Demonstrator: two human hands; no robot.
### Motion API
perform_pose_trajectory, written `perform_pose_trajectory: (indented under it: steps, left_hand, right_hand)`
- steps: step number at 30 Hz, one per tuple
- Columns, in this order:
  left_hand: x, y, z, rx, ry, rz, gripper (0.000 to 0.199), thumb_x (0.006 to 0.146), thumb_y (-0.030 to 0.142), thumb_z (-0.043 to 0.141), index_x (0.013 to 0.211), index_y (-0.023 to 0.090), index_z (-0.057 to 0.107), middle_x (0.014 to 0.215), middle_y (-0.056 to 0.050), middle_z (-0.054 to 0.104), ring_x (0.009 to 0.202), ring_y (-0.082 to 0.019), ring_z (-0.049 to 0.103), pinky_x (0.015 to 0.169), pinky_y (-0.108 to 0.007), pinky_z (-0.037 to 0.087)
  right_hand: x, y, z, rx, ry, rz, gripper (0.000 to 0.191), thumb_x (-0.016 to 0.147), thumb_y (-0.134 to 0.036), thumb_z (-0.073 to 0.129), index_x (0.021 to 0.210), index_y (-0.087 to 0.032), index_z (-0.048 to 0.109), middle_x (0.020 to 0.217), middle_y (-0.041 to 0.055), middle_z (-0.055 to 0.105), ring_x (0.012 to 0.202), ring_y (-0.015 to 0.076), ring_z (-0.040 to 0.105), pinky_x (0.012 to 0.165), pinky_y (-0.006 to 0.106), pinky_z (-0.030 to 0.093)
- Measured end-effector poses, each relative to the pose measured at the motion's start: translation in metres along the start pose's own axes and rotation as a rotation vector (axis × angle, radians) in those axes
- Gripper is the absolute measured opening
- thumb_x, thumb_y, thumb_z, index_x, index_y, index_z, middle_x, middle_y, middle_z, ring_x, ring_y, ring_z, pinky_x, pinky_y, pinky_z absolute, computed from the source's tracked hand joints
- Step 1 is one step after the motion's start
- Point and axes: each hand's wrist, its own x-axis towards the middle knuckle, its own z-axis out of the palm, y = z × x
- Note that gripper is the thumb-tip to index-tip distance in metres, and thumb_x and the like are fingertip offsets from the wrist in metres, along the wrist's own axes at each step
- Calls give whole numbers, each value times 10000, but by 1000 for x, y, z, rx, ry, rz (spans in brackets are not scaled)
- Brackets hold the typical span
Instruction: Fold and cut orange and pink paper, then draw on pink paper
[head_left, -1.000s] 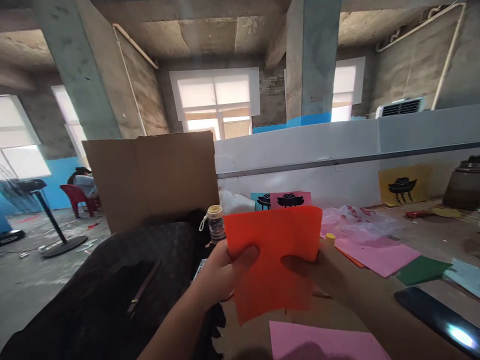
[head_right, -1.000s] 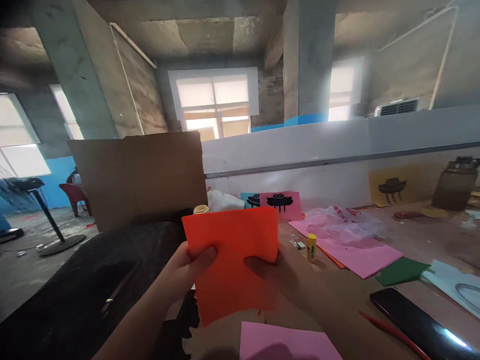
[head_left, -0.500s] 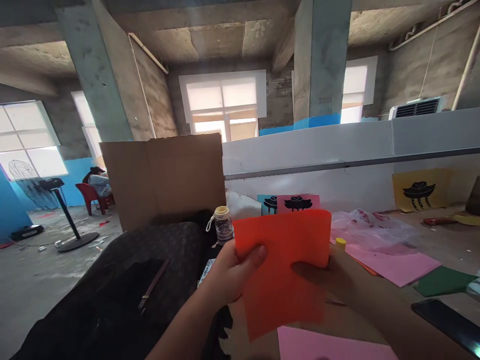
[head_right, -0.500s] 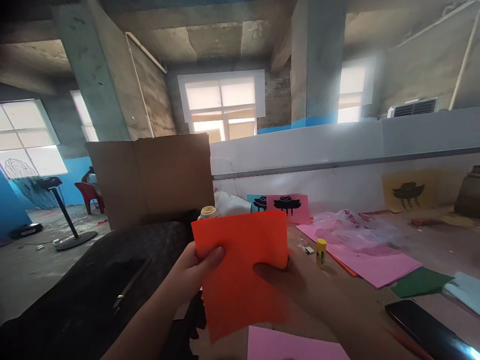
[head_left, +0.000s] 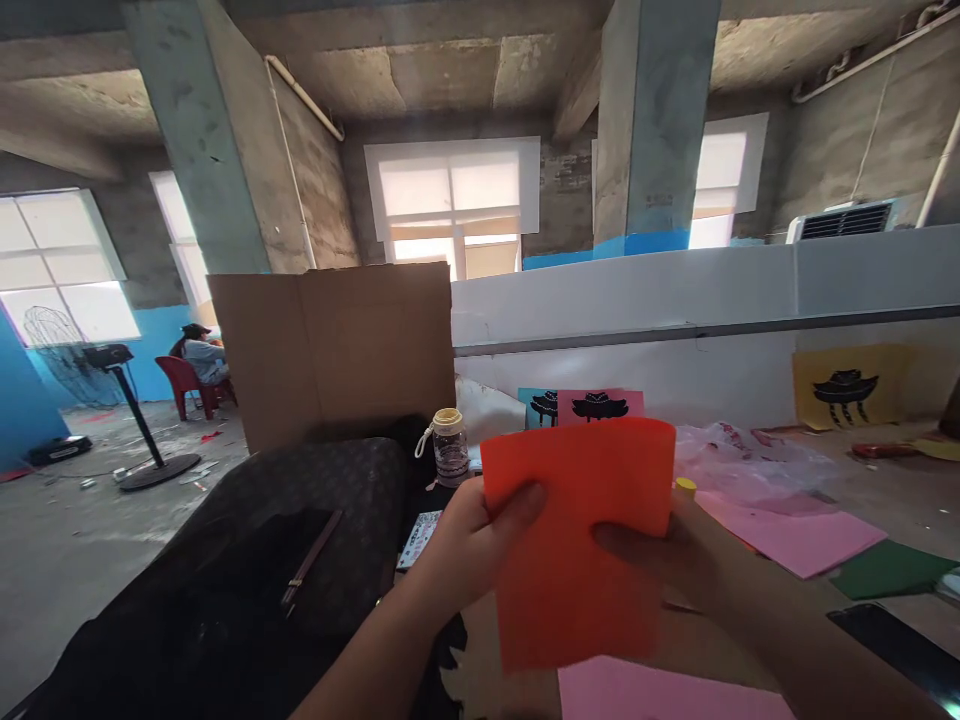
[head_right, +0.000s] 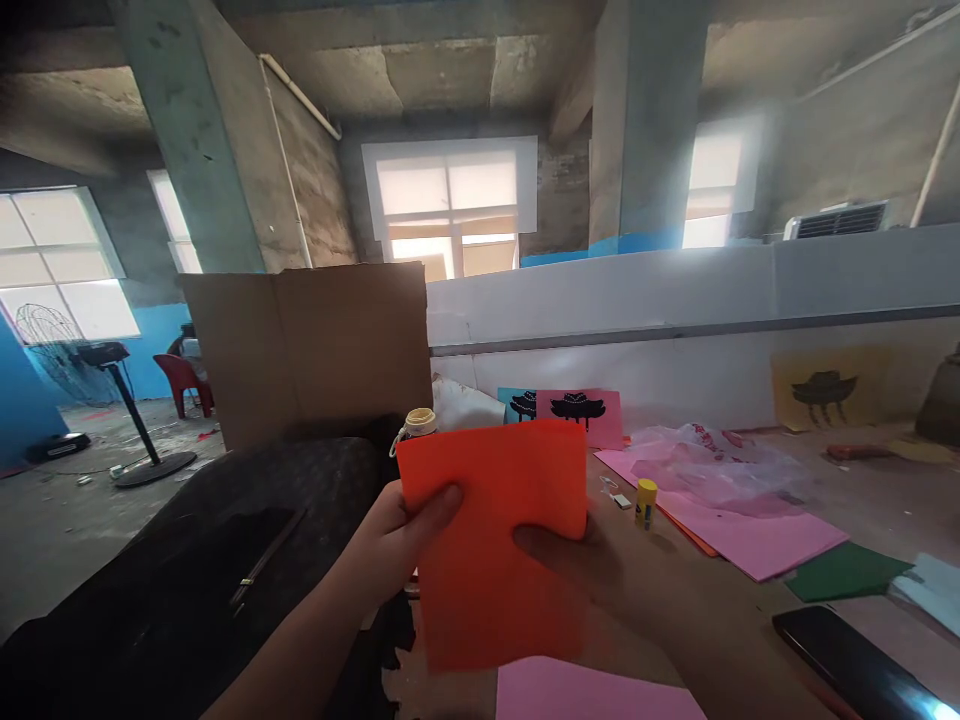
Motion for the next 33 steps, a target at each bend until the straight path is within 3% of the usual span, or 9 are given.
perform_pose_trajectory:
  steps: [5, 12, 16, 21, 25, 29, 33]
  left_hand:
    - [1, 2, 0, -123, -7, -42, 426, 874, 541, 668, 1048, 156, 722, 978, -78, 753, 900, -257, 698, 735, -305, 533]
    - [1, 1, 2, -200, 7, -111, 487, 796, 560, 746, 1049, 144, 732, 946, -95, 764, 874, -255, 722, 708, -287, 546]
    - [0, 0, 3, -221, 0, -117, 454, 810, 539, 743, 1040, 149, 734, 949, -93, 766, 862, -244, 725, 722, -286, 549]
    - [2, -2, 2, -169, -24, -48, 431, 870, 539, 674, 1053, 152, 719, 957, -84, 753, 839, -230, 706, 737, -298, 540]
    - [5, -7, 4, -16, 29, 44, 433, 920, 562, 586, 969, 155, 724, 903, -60, 727, 877, -229, 663, 751, -282, 511]
    - [9, -19, 10, 117, 57, 72, 460, 954, 564, 513, 911, 147, 702, 855, -56, 692, 794, -212, 619, 662, -269, 482]
    - [15, -45, 20, 120, 12, 54, 462, 935, 580, 526, 891, 150, 688, 862, -57, 667, 750, -204, 566, 622, -273, 450]
  right_hand:
    - [-4, -9, -5, -1, -33, 40, 369, 782, -478, 706, 1079, -260, 724, 939, 87, 748, 916, 367, 694, 743, 473, 579]
    - [-1, -3, 1, 34, 35, 16, 477, 729, -476, 754, 1132, -223, 708, 998, 112, 748, 960, 382, 683, 761, 489, 586]
    - [1, -2, 6, 95, -5, -27, 549, 733, -495, 737, 1196, -205, 672, 1018, 113, 746, 986, 364, 684, 785, 477, 584]
    - [-1, -7, 4, 103, 18, -10, 527, 736, -470, 743, 1198, -227, 674, 1052, 116, 744, 1030, 381, 673, 767, 469, 589]
    - [-3, -11, -1, 138, 37, -1, 491, 797, -498, 699, 1189, -207, 643, 1132, 134, 718, 1041, 354, 677, 786, 450, 593]
    - [1, -9, -17, 142, 88, -82, 478, 812, -484, 727, 1190, -225, 591, 1160, 113, 695, 1044, 292, 674, 825, 416, 590]
    - [1, -8, -31, -14, 200, -270, 519, 825, -445, 737, 1274, -281, 536, 1194, 78, 669, 1093, 261, 651, 891, 416, 571]
